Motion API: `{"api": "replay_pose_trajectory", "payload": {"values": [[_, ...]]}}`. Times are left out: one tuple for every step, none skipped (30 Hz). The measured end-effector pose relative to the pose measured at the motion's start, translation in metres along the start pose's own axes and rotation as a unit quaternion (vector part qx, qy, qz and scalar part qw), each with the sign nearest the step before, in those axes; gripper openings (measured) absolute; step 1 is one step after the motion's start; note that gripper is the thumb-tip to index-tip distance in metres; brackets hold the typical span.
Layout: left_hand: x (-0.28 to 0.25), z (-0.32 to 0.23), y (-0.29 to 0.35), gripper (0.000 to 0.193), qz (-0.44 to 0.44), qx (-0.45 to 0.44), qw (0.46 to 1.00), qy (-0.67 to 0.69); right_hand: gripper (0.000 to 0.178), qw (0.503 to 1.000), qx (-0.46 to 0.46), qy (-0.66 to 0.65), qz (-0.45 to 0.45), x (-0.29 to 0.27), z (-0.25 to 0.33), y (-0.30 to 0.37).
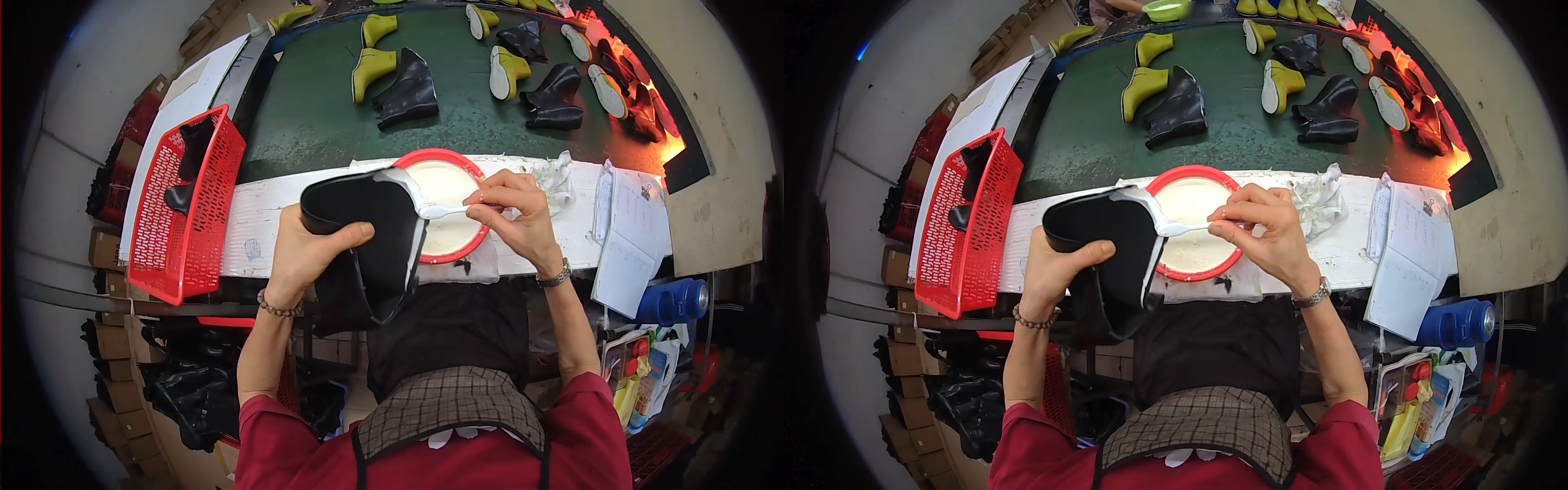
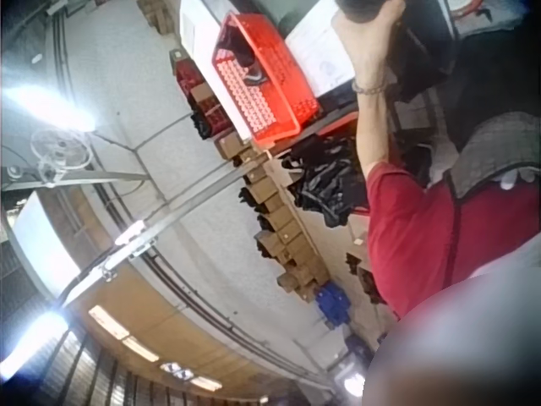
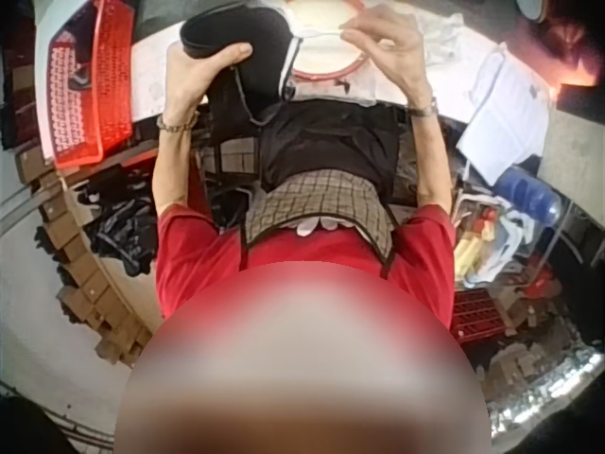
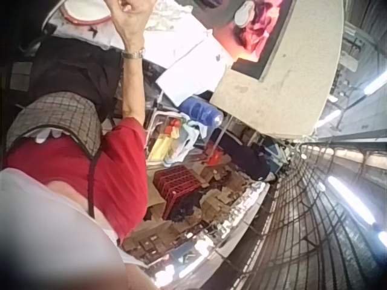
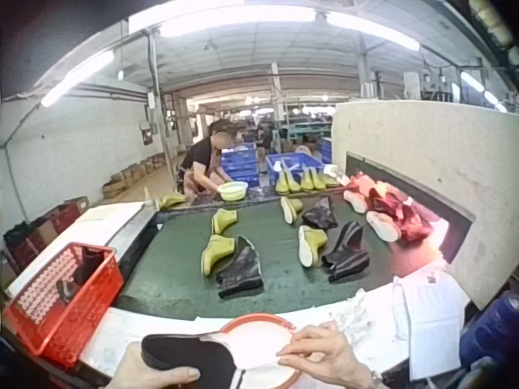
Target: Apply adhesive to the edges and surfaces of shoe uppers and soles using a small brush/spoon.
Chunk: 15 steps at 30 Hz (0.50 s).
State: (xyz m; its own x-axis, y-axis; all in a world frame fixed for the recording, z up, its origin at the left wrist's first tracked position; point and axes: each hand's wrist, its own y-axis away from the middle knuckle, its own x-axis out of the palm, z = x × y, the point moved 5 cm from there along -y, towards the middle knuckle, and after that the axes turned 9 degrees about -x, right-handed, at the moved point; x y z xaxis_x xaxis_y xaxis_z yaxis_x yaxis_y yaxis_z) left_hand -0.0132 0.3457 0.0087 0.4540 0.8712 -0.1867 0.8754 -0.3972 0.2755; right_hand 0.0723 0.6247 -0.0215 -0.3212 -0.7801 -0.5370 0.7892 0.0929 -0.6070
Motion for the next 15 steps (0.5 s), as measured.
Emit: {"api": "replay_pose_trajectory", "payload": {"values": [[-0.003, -0.001, 0.0, 0.027, -0.029, 0.013, 0.999, -0.019, 0.01, 1.0, -0.005, 0.007, 0.001, 0.002, 0.003, 0.001], [-0.004, -0.002, 0.0, 0.026, -0.05, 0.043, 0.998, -0.018, 0.011, 1.0, -0.008, -0.015, -0.005, 0.008, 0.004, 0.001], [-0.004, -0.002, -0.001, 0.026, -0.049, 0.05, 0.997, -0.016, 0.011, 1.0, -0.009, -0.011, -0.003, 0.012, 0.006, 0.001], [-0.005, -0.002, -0.002, 0.026, -0.07, 0.071, 0.995, -0.021, 0.011, 1.0, -0.015, -0.014, 0.0, 0.016, 0.008, 0.001], [-0.008, -0.002, -0.004, 0.025, -0.094, 0.088, 0.991, -0.027, 0.011, 1.0, -0.024, -0.009, 0.001, 0.019, 0.009, 0.001], [-0.01, -0.001, -0.007, 0.025, -0.093, 0.096, 0.991, -0.026, 0.011, 1.0, -0.029, -0.003, 0.009, 0.02, 0.009, 0.001], [-0.015, 0.002, -0.011, 0.027, -0.11, 0.094, 0.989, -0.023, 0.011, 0.999, -0.032, -0.008, 0.012, 0.02, 0.009, 0.002], [-0.022, 0.003, -0.016, 0.028, -0.118, 0.111, 0.987, -0.012, 0.011, 0.998, 0.018, -0.063, -0.022, 0.018, 0.002, 0.005], [-0.032, 0.006, -0.023, 0.028, -0.133, 0.102, 0.986, -0.018, 0.012, 0.99, 0.073, -0.113, -0.048, 0.017, -0.007, 0.009], [-0.044, 0.008, -0.032, 0.031, -0.148, 0.109, 0.981, -0.063, 0.013, 0.994, 0.052, -0.061, -0.071, 0.01, -0.011, 0.011], [-0.058, 0.009, -0.039, 0.033, -0.164, 0.131, 0.972, -0.104, 0.013, 0.993, 0.08, -0.014, -0.091, 0.002, -0.018, 0.019], [-0.072, 0.016, -0.049, 0.052, -0.174, 0.103, 0.969, -0.143, 0.013, 0.99, 0.107, 0.011, -0.091, -0.002, -0.027, 0.026], [-0.082, 0.025, -0.057, 0.052, -0.182, 0.111, 0.967, -0.14, 0.013, 0.985, 0.143, 0.036, -0.093, -0.004, -0.038, 0.035], [-0.089, 0.034, -0.063, 0.062, -0.224, 0.127, 0.941, -0.218, 0.013, 0.984, 0.142, 0.042, -0.095, -0.003, -0.045, 0.045], [-0.095, 0.045, -0.068, 0.072, -0.267, 0.122, 0.908, -0.299, 0.013, 0.981, 0.16, 0.049, -0.096, -0.001, -0.053, 0.055]]}}
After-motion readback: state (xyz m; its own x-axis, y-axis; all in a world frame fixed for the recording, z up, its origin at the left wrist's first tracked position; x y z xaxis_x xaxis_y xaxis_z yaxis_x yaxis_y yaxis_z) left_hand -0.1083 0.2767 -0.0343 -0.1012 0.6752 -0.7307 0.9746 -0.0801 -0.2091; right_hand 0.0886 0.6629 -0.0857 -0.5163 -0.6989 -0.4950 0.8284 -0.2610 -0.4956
